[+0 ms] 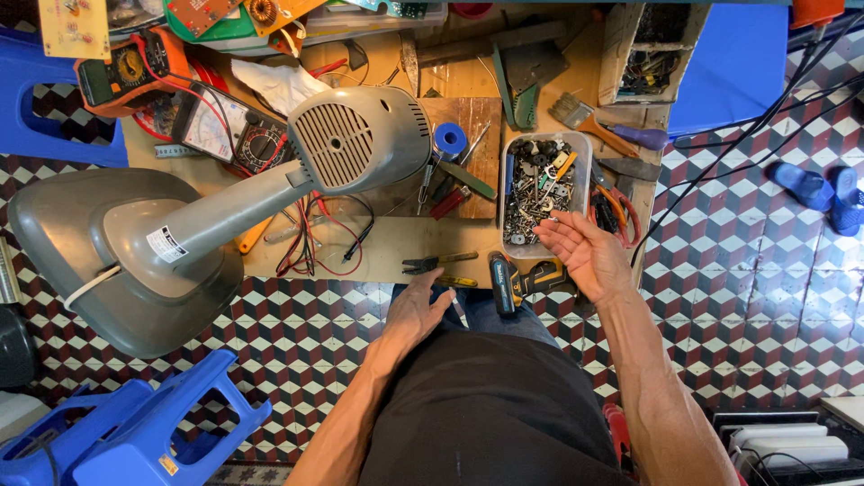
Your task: The person repairs a standing fan motor by stripping and twisting wires, using a lighter to heat-shrink insulation, and reassembling the motor housing. They then search a parts bin with a flashlight and cordless drill to locate a screw.
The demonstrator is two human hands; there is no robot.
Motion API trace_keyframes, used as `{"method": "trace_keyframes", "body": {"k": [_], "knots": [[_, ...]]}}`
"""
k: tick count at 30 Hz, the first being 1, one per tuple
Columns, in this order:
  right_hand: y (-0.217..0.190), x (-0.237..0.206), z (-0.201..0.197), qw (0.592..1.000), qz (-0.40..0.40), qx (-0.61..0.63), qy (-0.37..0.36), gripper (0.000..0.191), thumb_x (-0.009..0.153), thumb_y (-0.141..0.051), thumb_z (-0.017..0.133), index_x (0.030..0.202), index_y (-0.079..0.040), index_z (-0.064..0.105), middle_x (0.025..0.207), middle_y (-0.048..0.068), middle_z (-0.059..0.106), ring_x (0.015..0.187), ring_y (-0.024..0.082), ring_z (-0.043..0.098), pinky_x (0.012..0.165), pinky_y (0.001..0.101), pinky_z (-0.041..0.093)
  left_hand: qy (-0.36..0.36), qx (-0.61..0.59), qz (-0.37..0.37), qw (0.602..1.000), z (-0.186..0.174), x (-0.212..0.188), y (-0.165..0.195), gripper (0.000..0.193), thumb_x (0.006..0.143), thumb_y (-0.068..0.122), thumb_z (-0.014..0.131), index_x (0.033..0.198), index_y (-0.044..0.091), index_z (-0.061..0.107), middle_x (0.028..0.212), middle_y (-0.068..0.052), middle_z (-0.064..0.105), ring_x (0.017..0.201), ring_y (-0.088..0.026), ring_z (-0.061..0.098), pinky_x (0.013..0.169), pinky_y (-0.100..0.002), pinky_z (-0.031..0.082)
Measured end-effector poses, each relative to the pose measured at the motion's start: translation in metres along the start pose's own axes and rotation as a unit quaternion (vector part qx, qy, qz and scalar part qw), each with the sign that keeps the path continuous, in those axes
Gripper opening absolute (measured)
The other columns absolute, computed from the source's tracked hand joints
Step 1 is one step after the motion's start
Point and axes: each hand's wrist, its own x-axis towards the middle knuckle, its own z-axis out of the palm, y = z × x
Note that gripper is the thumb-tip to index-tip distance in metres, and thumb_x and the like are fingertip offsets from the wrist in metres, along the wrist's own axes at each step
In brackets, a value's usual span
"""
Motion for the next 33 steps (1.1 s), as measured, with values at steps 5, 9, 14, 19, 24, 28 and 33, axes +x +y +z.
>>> {"method": "trace_keyframes", "body": {"k": [5,9,14,19,24,28,33], "knots": [[-0.004,-0.008,0.006,1.000,0.007,-0.017,0.023,0.044,0.100,-0.024,0.055,0.126,0.011,0.056,0.111,0.023,0.071,0.107,0.030,0.073,0.093,0.0362,0.061,-0.003,0.011,-0.001,1.000,-0.007,0.004,0.005,0.062,0.095,0.044,0.059,0.145,0.008,0.050,0.148,-0.018,0.052,0.131,-0.035,0.055,0.107,-0.043,0.045],[0.006,0.000,-0.014,0.984,-0.077,-0.156,0.043,0.035,0.103,-0.014,0.064,0.125,0.012,0.060,0.101,0.016,0.068,0.090,0.023,0.070,0.081,0.0320,0.059,0.002,0.013,0.018,1.000,-0.008,0.007,0.004,0.063,0.096,0.045,0.058,0.145,0.007,0.050,0.147,-0.019,0.053,0.132,-0.036,0.055,0.108,-0.043,0.045],[0.017,0.013,-0.036,0.922,-0.115,-0.355,0.100,0.024,0.099,-0.007,0.062,0.119,0.007,0.061,0.096,0.013,0.072,0.081,0.020,0.070,0.071,0.0302,0.058,-0.002,0.023,0.034,0.999,-0.003,0.013,-0.002,0.062,0.096,0.044,0.059,0.145,0.006,0.051,0.145,-0.019,0.055,0.132,-0.037,0.054,0.108,-0.044,0.044],[0.013,0.006,-0.028,0.919,-0.101,-0.372,0.086,0.030,0.100,-0.009,0.061,0.125,0.007,0.061,0.100,0.019,0.074,0.085,0.021,0.075,0.073,0.0299,0.063,-0.010,0.038,0.056,0.998,-0.002,0.020,0.001,0.062,0.096,0.044,0.060,0.144,0.006,0.051,0.145,-0.021,0.055,0.131,-0.037,0.055,0.108,-0.044,0.045],[0.000,0.006,-0.006,0.928,-0.170,-0.325,0.066,0.034,0.100,-0.011,0.061,0.130,0.004,0.059,0.111,0.017,0.074,0.088,0.020,0.077,0.072,0.0285,0.063,-0.014,0.041,0.067,0.997,-0.006,0.025,0.011,0.061,0.096,0.043,0.059,0.144,0.008,0.051,0.144,-0.021,0.055,0.128,-0.038,0.057,0.106,-0.045,0.046],[0.011,0.015,0.000,0.856,-0.095,-0.498,0.102,0.028,0.102,-0.015,0.058,0.125,-0.004,0.068,0.102,0.021,0.076,0.081,0.023,0.073,0.066,0.0334,0.059,-0.023,0.051,0.058,0.997,-0.009,0.028,0.014,0.061,0.096,0.043,0.059,0.145,0.008,0.050,0.143,-0.022,0.056,0.126,-0.039,0.058,0.104,-0.046,0.047],[0.039,0.046,-0.007,0.660,-0.211,-0.721,0.027,0.029,0.094,-0.009,0.054,0.111,-0.006,0.077,0.099,0.020,0.076,0.081,0.035,0.074,0.077,0.0453,0.059,0.004,0.030,0.080,0.996,-0.012,0.024,0.008,0.058,0.097,0.041,0.060,0.143,0.006,0.052,0.143,-0.021,0.058,0.126,-0.038,0.061,0.104,-0.045,0.049]]}}
